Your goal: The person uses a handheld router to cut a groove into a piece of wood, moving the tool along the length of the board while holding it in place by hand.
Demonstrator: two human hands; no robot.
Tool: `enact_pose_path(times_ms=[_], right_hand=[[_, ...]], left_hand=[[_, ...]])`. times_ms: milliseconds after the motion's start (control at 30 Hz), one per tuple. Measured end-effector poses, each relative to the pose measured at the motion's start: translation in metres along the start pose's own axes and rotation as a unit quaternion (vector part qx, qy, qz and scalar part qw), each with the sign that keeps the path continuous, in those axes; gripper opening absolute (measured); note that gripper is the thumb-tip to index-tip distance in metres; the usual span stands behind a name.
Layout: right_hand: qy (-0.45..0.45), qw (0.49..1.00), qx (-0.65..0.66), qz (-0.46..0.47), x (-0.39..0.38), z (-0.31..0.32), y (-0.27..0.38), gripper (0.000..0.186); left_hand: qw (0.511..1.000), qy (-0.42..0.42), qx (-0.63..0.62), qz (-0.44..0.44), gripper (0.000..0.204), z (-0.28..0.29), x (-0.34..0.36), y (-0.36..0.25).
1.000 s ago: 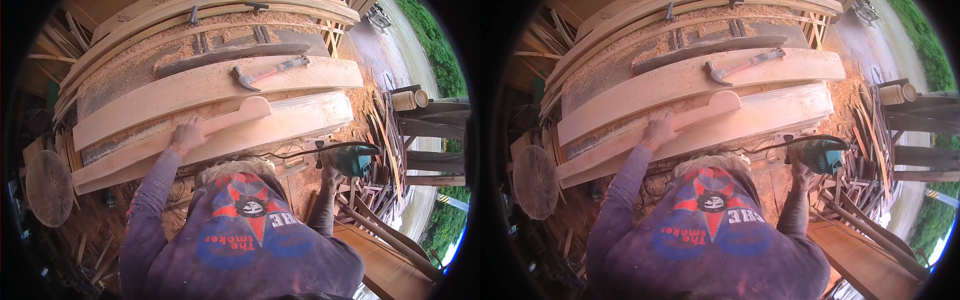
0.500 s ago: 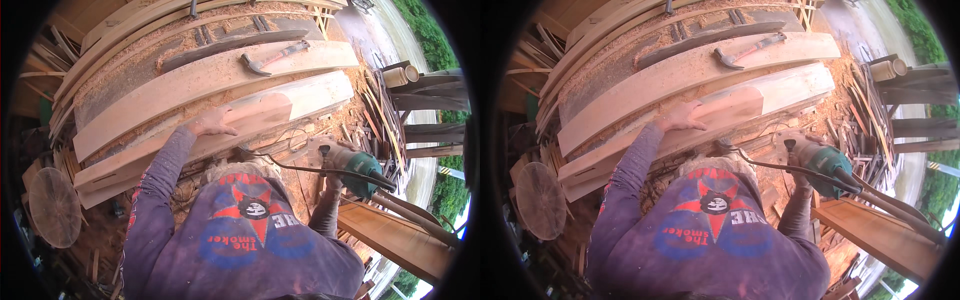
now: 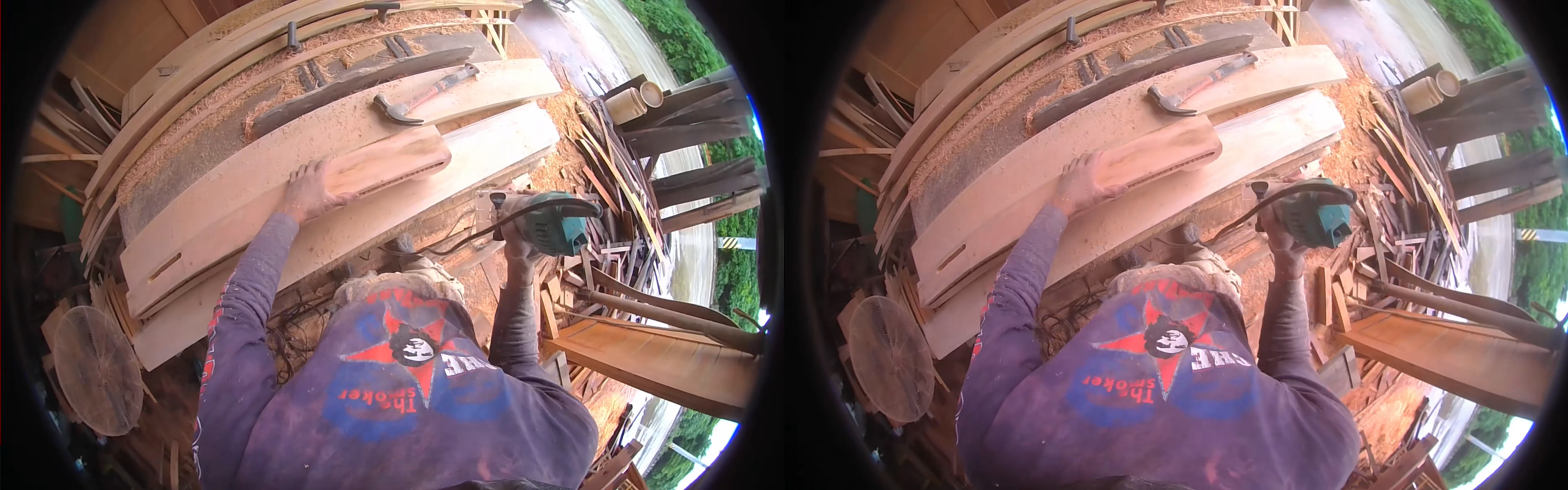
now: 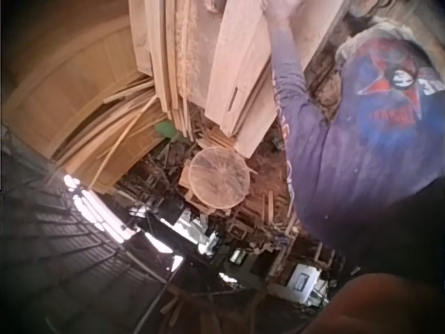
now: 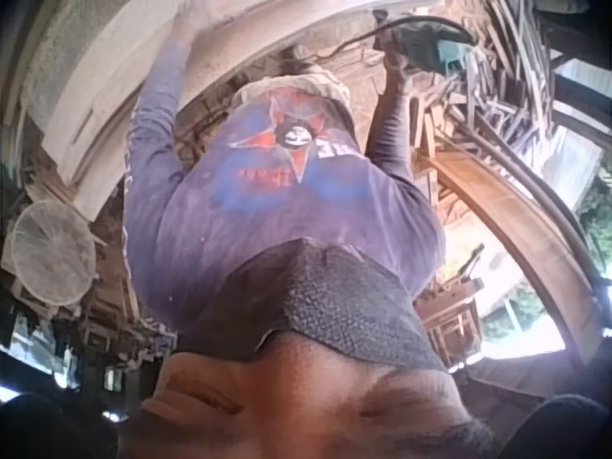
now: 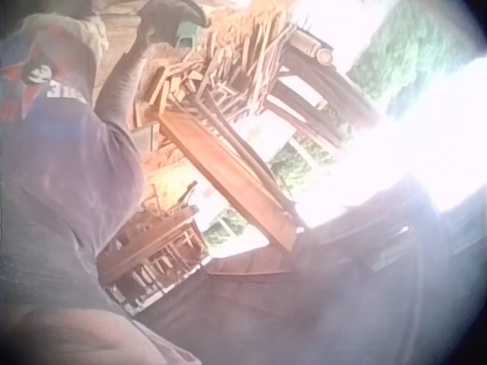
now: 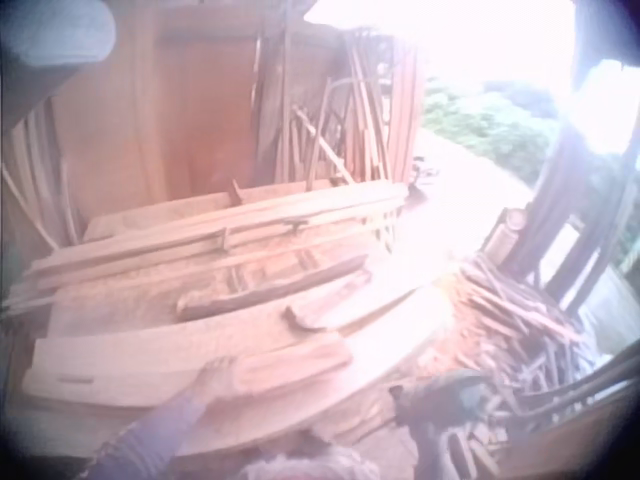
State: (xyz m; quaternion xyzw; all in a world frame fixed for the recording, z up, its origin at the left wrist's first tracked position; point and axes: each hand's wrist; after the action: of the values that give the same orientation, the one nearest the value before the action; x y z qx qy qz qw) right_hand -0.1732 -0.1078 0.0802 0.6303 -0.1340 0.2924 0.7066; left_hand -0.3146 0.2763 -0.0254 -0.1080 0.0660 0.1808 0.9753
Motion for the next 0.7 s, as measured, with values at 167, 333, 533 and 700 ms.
enact_pose_path(times_ms=[167,333,533,700], right_hand=[[-0.009,0.995,0.096,-0.017,0.039,-0.038,-0.021,0.028],[0.007,0.985,0.149,-0.086,0.048,-0.056,-0.072,0.024],[0.035,0.98,0.171,-0.092,0.059,-0.076,-0.089,0.029],[0.049,0.997,0.066,0.012,0.064,-0.092,-0.093,0.029]], left_hand=[[0.991,-0.105,0.084,0.006,0.122,-0.013,-0.033,-0.031],[0.992,-0.121,0.028,0.009,0.117,-0.011,-0.025,-0.022],[0.987,-0.155,0.032,0.01,0.113,-0.009,-0.031,-0.025],[0.983,-0.183,0.029,0.012,0.117,-0.013,-0.033,-0.025]])
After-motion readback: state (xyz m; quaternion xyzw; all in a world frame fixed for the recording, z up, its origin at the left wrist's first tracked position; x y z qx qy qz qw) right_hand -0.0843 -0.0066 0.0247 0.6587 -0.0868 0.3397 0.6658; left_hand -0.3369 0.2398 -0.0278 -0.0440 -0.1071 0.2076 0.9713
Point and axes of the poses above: each hand's wrist, its own x-axis towards the middle knuckle, its own z-axis out of the back of the hand, y = z × x, and after that the axes turned 10 degrees about x, right-handed
